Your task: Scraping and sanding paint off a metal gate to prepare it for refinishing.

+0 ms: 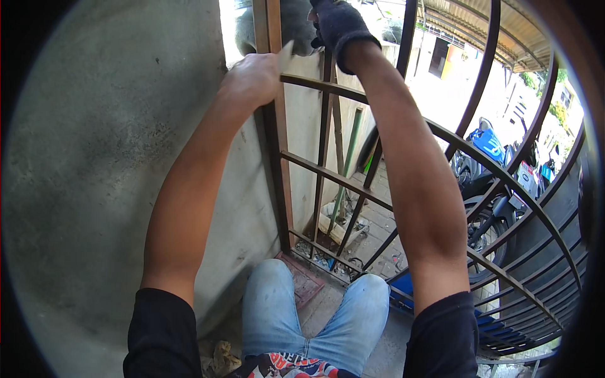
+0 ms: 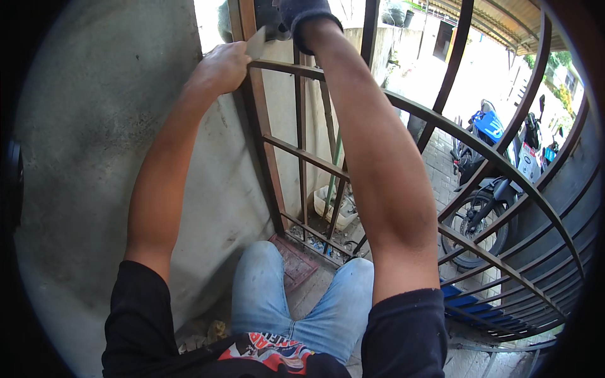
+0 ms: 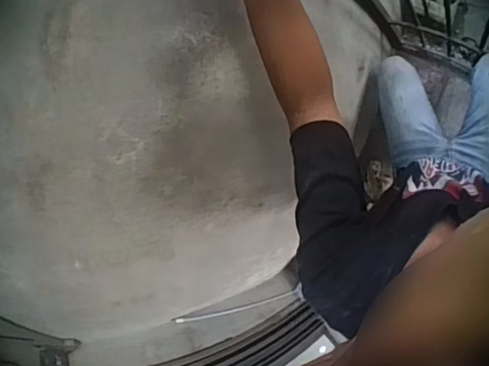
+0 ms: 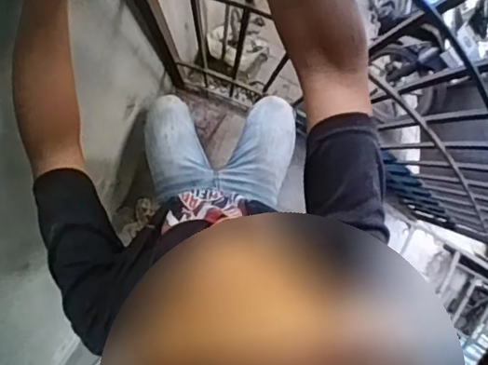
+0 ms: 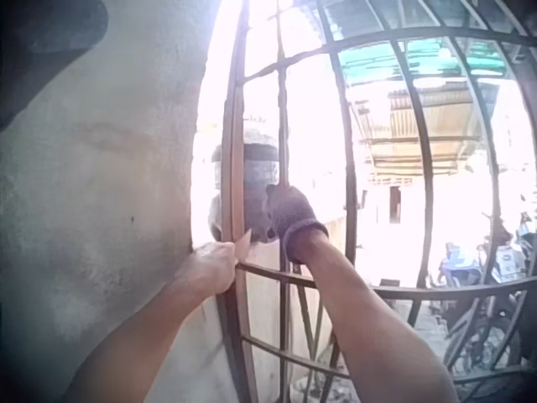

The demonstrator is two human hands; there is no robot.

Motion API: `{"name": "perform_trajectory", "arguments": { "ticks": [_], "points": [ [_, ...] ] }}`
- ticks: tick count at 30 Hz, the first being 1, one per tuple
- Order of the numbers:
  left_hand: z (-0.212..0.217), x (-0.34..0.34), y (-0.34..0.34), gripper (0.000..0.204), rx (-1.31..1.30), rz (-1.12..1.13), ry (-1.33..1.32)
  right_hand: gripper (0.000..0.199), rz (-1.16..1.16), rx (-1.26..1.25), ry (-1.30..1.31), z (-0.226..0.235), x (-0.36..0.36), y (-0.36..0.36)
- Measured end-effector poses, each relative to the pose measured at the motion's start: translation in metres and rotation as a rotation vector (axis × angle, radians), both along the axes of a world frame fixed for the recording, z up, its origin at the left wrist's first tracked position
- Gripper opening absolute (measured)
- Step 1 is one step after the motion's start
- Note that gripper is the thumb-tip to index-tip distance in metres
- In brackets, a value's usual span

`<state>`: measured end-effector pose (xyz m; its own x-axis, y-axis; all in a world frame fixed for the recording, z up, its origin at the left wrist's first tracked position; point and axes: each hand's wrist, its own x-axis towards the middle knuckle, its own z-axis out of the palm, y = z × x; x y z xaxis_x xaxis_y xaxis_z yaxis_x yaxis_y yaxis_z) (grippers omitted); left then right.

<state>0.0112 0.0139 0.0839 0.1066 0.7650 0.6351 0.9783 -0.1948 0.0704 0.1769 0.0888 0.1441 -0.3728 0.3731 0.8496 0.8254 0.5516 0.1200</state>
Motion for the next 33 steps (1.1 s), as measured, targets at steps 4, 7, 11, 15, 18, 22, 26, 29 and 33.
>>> {"name": "perform_trajectory", "arguments": {
  "ticks": [4, 7, 11, 15, 18, 22, 26, 29, 33],
  "points": [
    [0.006, -0.014, 0.002, 0.020, -0.137, 0.010, -0.029, 0.023, 0.351, -0.086, 0.461, -0.009, -0.018, 0.001],
    [0.002, 0.027, -0.011, 0.016, -0.056, -0.276, -0.014, 0.021, 0.199, 0.137, 0.372, -0.014, 0.012, 0.028],
    [0.018, 0.007, -0.006, 0.024, -0.159, -0.066, 0.048, 0.016, 0.299, 0.095, 0.297, -0.014, 0.004, 0.024],
    [0.010, -0.016, 0.011, 0.026, -0.160, 0.012, 0.128, 0.016, 0.428, -0.223, 0.509, -0.011, -0.011, 0.013],
    [0.008, 0.022, -0.020, 0.028, -0.114, -0.317, 0.049, 0.016, 0.042, 0.300, 0.189, -0.016, 0.012, 0.039],
    [0.034, 0.014, -0.031, 0.026, -0.418, -0.243, -0.139, 0.017, 0.163, 0.286, 0.179, -0.008, 0.001, 0.022],
    [0.036, -0.013, 0.011, 0.021, -0.330, 0.063, 0.202, 0.025, -0.567, 0.519, -0.259, -0.006, -0.018, 0.004],
    [0.007, -0.049, 0.063, 0.022, -0.049, -0.361, 0.525, 0.019, 0.183, 0.149, 0.318, -0.011, -0.008, 0.024],
    [0.015, 0.028, -0.060, 0.021, -0.332, -0.275, -0.162, 0.018, 0.133, 0.234, 0.283, -0.015, 0.006, 0.036]
  ]
}}
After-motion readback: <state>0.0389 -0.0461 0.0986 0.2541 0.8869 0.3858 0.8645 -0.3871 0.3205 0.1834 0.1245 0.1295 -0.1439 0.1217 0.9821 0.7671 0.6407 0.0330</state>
